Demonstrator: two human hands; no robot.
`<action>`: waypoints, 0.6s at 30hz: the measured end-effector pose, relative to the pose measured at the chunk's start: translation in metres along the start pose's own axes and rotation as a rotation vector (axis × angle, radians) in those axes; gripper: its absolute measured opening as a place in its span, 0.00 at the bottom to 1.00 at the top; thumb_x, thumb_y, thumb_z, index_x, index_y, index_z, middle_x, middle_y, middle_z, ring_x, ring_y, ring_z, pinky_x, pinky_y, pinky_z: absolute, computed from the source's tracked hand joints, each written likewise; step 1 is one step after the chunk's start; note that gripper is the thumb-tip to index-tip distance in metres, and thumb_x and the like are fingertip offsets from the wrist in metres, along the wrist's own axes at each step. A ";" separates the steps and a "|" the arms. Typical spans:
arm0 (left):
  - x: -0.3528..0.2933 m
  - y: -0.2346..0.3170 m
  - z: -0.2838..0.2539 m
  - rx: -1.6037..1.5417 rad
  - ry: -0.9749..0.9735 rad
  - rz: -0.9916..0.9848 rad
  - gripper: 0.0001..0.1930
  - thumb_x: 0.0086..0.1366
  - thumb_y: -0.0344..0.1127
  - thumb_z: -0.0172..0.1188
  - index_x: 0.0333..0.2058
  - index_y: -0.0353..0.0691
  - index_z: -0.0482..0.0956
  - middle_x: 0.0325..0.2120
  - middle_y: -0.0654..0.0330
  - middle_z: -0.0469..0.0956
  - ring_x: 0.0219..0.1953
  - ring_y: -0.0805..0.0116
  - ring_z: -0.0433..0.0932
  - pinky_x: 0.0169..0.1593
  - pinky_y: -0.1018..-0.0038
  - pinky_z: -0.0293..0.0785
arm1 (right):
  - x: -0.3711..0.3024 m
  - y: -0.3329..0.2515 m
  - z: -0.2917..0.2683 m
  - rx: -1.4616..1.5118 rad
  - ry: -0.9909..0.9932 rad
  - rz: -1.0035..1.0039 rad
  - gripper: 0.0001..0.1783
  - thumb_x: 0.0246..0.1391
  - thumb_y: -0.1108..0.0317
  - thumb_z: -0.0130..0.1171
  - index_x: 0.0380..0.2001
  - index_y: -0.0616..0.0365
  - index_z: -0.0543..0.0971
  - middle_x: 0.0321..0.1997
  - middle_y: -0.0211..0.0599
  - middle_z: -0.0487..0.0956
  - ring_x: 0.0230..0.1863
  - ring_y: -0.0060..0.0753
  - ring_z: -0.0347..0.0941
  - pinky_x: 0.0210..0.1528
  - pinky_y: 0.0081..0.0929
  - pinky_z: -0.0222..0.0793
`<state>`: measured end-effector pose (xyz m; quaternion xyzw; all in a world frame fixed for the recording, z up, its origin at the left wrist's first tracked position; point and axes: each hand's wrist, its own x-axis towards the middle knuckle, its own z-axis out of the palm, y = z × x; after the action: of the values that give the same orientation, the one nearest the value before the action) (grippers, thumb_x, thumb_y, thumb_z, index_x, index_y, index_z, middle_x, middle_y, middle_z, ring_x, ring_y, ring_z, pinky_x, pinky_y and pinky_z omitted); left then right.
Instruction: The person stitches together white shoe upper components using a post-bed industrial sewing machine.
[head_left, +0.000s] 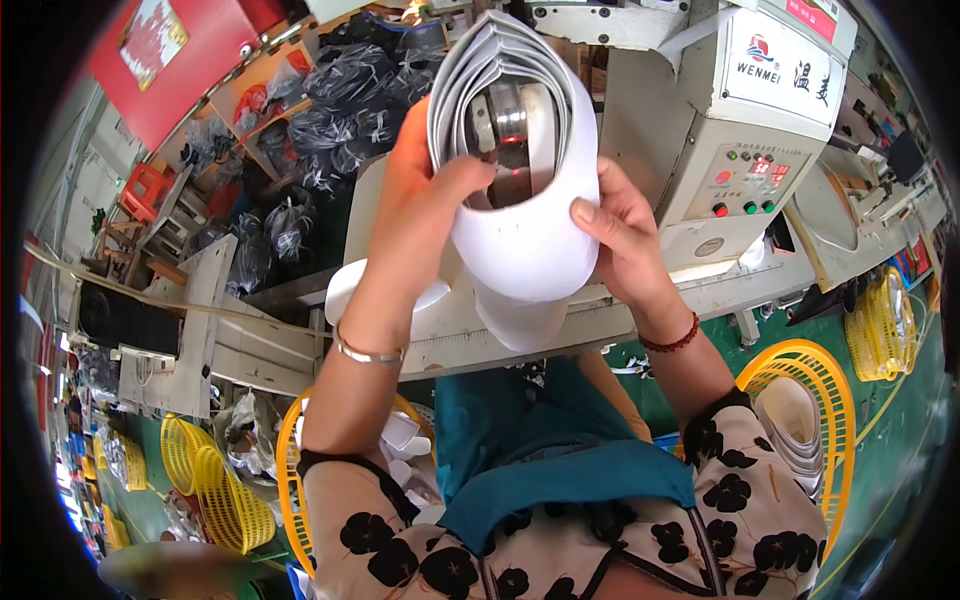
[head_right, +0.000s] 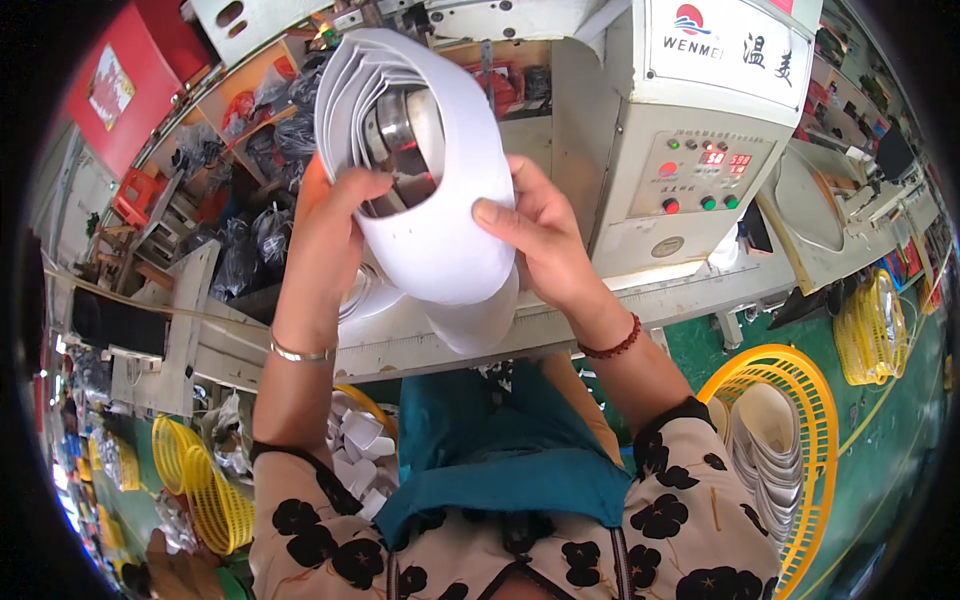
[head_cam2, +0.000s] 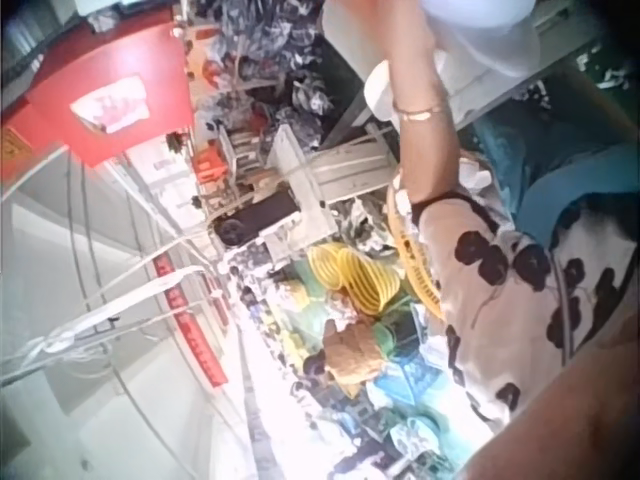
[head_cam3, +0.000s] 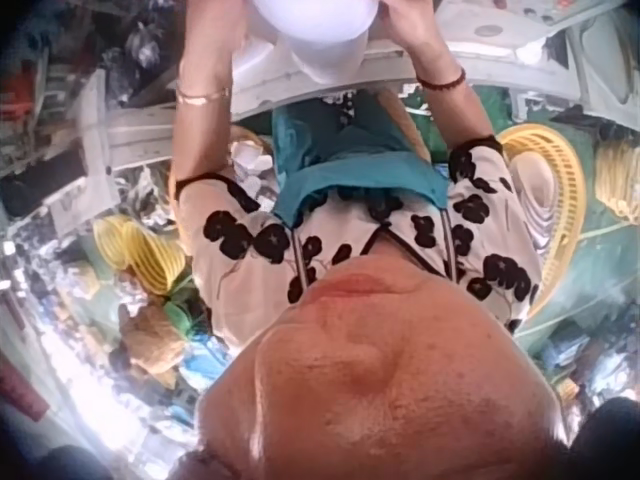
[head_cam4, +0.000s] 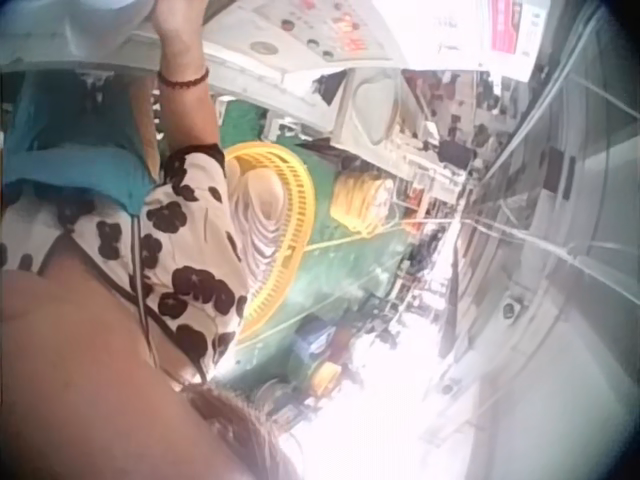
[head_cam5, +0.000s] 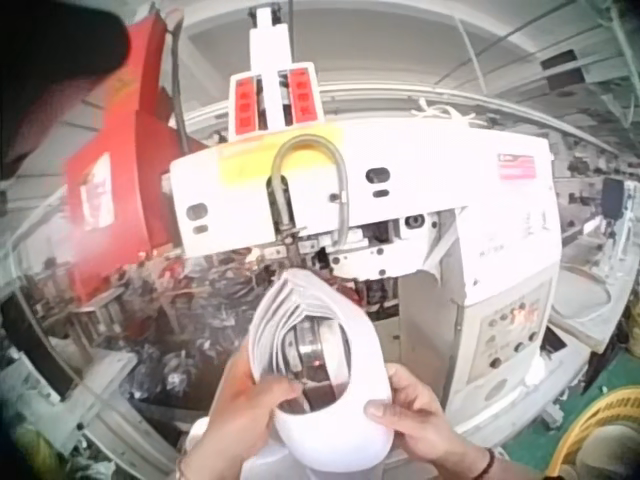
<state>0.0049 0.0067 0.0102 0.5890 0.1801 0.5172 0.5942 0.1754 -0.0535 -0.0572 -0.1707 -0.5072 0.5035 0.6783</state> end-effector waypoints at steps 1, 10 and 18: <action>0.004 0.001 -0.004 0.054 -0.028 -0.106 0.26 0.46 0.20 0.51 0.49 0.34 0.68 0.37 0.62 0.75 0.40 0.75 0.73 0.45 0.77 0.68 | 0.004 0.000 -0.001 -0.040 -0.007 -0.024 0.20 0.55 0.71 0.54 0.50 0.61 0.66 0.49 0.39 0.74 0.47 0.26 0.71 0.51 0.27 0.66; -0.005 0.007 0.009 0.240 -0.035 0.203 0.25 0.47 0.22 0.53 0.48 0.33 0.69 0.35 0.61 0.76 0.36 0.76 0.74 0.41 0.78 0.71 | 0.001 -0.003 0.001 -0.202 -0.017 -0.097 0.28 0.55 0.72 0.54 0.58 0.62 0.59 0.51 0.39 0.72 0.52 0.29 0.68 0.54 0.29 0.64; -0.019 0.008 -0.005 0.434 -0.070 0.355 0.20 0.49 0.24 0.53 0.44 0.30 0.71 0.38 0.59 0.76 0.40 0.72 0.74 0.45 0.75 0.70 | -0.010 -0.010 0.009 -0.324 -0.016 -0.052 0.26 0.55 0.67 0.56 0.54 0.64 0.62 0.48 0.37 0.72 0.49 0.27 0.68 0.51 0.26 0.64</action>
<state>-0.0102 -0.0077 0.0087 0.7422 0.1601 0.5419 0.3604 0.1729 -0.0685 -0.0514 -0.2607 -0.5915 0.3988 0.6505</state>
